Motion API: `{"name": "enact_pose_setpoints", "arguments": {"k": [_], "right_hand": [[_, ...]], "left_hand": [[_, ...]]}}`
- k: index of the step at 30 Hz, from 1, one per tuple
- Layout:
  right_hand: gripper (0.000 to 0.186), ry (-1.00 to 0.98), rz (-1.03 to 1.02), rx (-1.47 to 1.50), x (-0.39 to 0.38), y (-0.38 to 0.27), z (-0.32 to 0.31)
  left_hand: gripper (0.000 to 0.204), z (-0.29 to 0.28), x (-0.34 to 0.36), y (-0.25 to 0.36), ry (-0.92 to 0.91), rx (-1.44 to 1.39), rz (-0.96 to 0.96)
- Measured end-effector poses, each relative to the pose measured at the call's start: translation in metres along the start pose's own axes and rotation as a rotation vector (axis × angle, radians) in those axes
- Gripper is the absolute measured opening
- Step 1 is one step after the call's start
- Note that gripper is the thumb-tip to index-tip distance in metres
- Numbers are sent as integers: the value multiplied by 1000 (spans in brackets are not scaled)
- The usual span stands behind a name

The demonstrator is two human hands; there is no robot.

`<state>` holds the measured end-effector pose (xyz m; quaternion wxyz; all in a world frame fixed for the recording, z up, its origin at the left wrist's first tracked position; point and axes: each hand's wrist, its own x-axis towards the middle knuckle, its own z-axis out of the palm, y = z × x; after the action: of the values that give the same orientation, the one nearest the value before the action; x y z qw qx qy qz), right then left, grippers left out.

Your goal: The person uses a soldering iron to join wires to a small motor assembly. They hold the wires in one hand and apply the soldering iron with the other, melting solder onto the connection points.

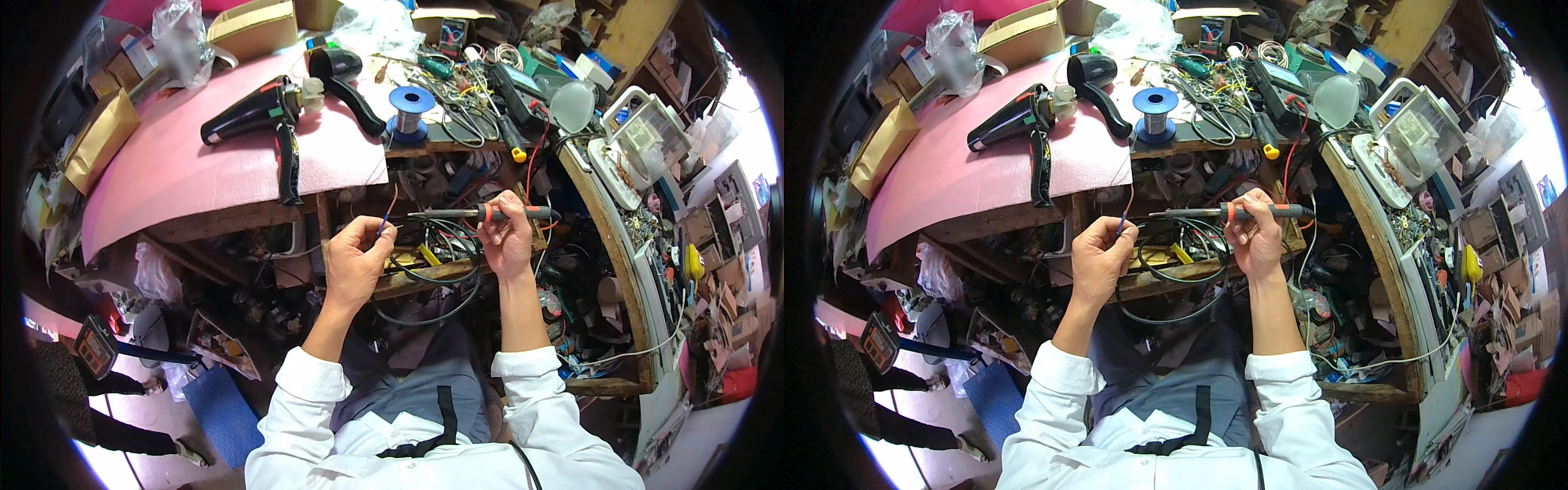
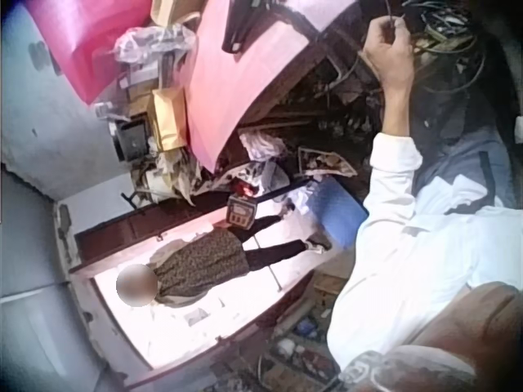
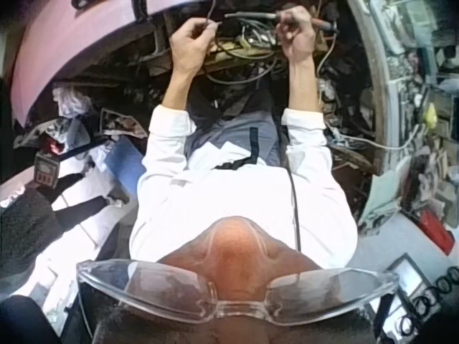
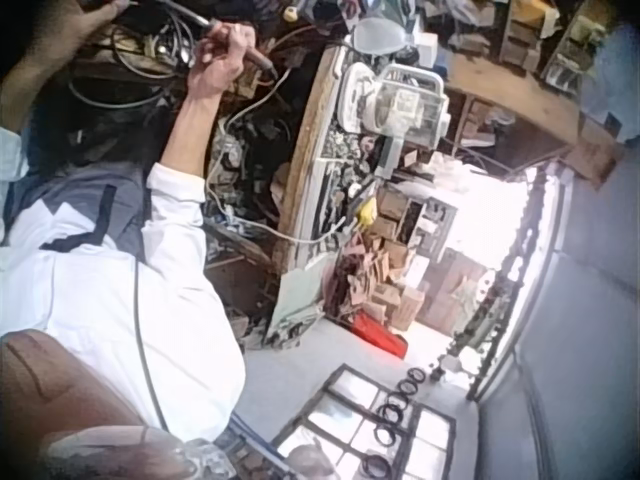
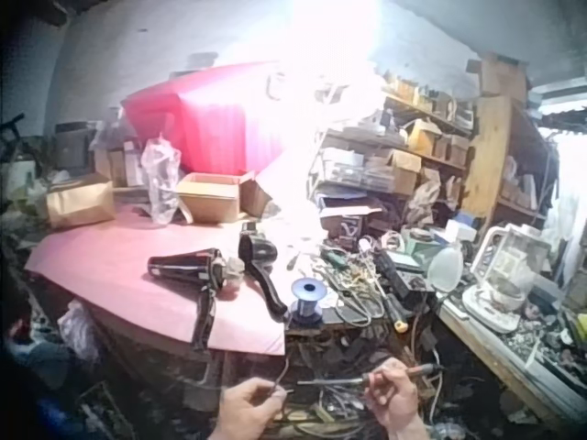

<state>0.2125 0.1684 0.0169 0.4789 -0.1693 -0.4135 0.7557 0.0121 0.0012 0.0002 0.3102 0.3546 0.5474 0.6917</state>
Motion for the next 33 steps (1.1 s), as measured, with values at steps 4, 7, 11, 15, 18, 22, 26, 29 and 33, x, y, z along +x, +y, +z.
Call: {"name": "enact_pose_setpoints", "arguments": {"k": [4, 7, 11, 15, 18, 22, 26, 29, 33], "right_hand": [[17, 15, -22, 27, -1, -4, 0], [18, 10, -13, 19, 0, -2, 2], [16, 39, -54, 42, 2, 1, -3], [15, 143, -67, 23, 6, 1, 0], [16, 193, -107, 43, 10, 6, -3], [18, 191, -100, 74, 9, 4, 0], [19, 142, -84, 81, 8, 4, -6], [20, 131, -80, 76, 7, 2, -6], [21, 177, -75, 102, 9, 2, -7]], "left_hand": [[8, 3, -1, 5, -16, -29, 4], [12, 4, -3, 8, -46, -145, 39], [16, -4, 0, 2, -51, -151, 36], [18, -1, 1, -3, -22, -37, 49], [19, 1, -9, 10, -75, 165, 77], [18, -9, -19, 13, -166, 552, 424], [21, -7, -25, 28, -91, 920, 602], [24, -1, -23, 31, 62, 783, 617], [17, 2, -18, 48, 77, 496, 469]]}}
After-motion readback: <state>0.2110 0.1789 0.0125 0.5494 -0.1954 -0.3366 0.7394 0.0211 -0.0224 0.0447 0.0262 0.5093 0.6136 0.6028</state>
